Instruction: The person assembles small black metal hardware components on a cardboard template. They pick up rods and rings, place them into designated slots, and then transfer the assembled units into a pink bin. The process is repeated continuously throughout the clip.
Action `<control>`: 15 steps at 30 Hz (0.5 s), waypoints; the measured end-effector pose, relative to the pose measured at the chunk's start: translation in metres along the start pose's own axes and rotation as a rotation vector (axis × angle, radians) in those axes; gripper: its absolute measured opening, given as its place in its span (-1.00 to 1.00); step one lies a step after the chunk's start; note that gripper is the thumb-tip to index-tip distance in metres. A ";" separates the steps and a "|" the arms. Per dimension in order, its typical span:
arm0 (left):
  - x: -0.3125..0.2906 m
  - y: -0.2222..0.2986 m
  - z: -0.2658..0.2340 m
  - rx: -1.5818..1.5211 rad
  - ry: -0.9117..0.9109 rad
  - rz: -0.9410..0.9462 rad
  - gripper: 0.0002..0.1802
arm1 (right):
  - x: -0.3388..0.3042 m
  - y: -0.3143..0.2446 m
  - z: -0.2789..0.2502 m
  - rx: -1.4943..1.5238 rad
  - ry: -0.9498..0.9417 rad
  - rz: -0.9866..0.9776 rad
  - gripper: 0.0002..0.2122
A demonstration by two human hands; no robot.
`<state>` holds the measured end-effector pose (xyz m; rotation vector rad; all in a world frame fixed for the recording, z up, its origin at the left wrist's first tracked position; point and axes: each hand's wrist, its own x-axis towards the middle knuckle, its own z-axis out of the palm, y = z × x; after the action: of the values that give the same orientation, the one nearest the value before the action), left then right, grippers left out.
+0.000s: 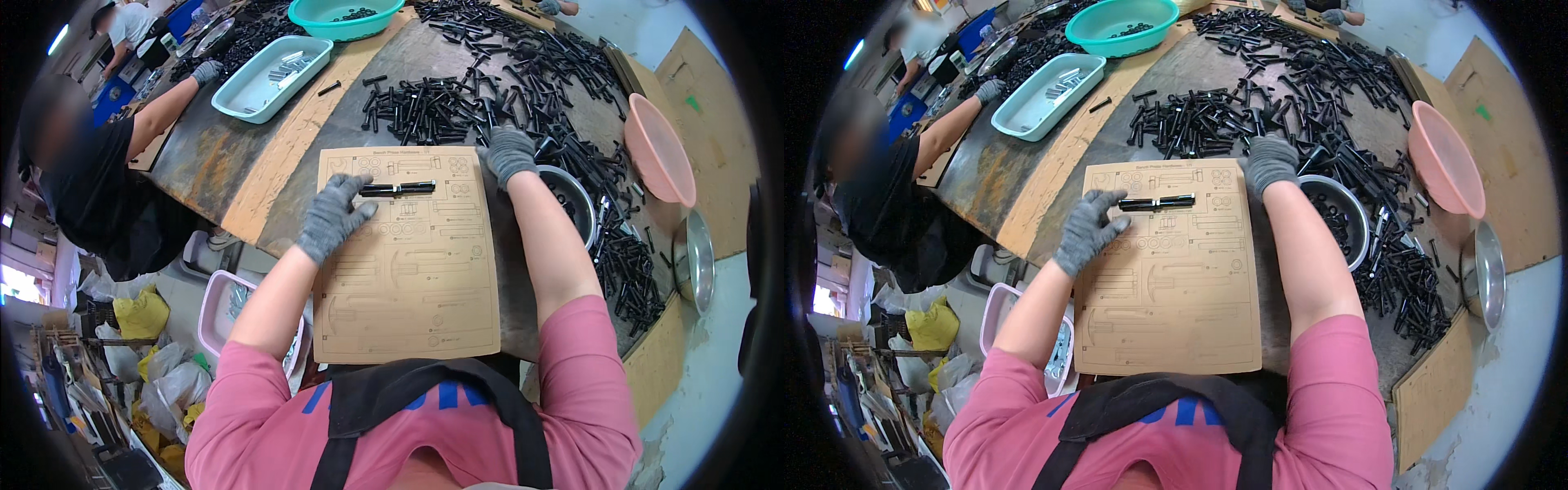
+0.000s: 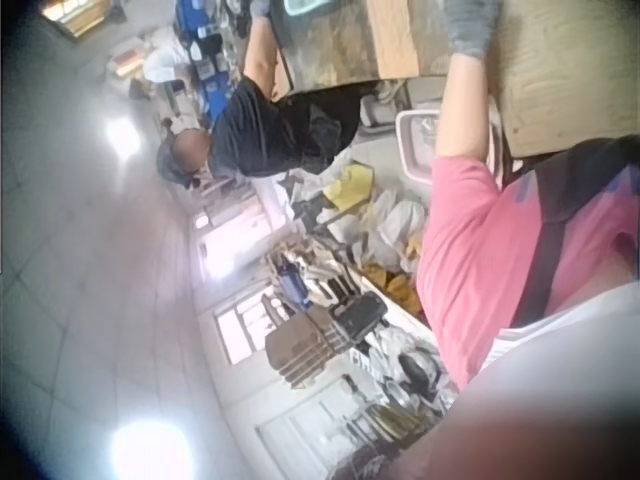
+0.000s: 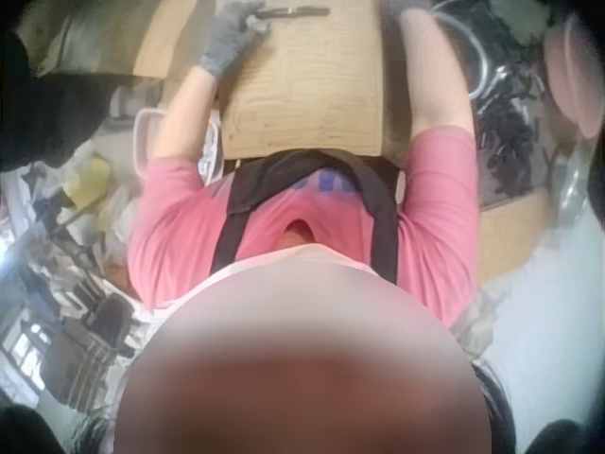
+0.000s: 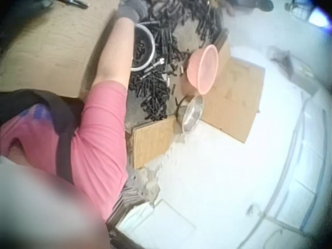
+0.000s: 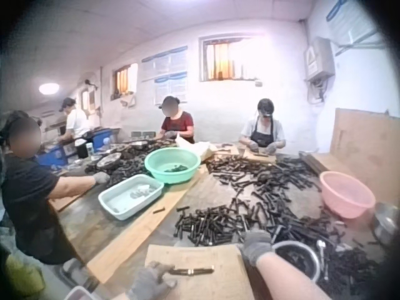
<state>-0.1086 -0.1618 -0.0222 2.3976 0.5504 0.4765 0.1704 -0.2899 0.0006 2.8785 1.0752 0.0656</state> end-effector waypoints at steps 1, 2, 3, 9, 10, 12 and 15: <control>-0.009 0.001 0.000 -0.041 0.018 0.020 -0.52 | 0.007 0.010 -0.003 -0.009 -0.117 0.064 -0.46; -0.017 0.002 0.001 -0.075 0.019 0.002 -0.54 | 0.008 0.015 -0.001 -0.078 -0.126 0.094 -0.34; -0.025 0.003 0.002 -0.111 0.027 -0.004 -0.55 | 0.009 0.019 0.001 -0.144 -0.122 0.121 -0.21; -0.052 0.000 0.000 -0.232 0.064 -0.086 -0.62 | 0.031 0.031 0.011 -0.251 -0.317 -0.058 -0.30; -0.055 0.000 -0.001 -0.239 0.069 -0.090 -0.62 | 0.034 0.030 0.013 -0.260 -0.331 -0.103 -0.40; -0.058 -0.003 -0.001 -0.262 0.074 -0.115 -0.63 | 0.039 0.025 0.022 -0.267 -0.321 -0.089 -0.60; -0.063 -0.006 0.000 -0.281 0.065 -0.149 -0.64 | 0.037 0.022 0.036 -0.207 -0.212 -0.019 -0.73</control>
<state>-0.1636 -0.1892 -0.0386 2.0642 0.6404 0.5300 0.2154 -0.2838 -0.0326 2.6218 0.9924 -0.1192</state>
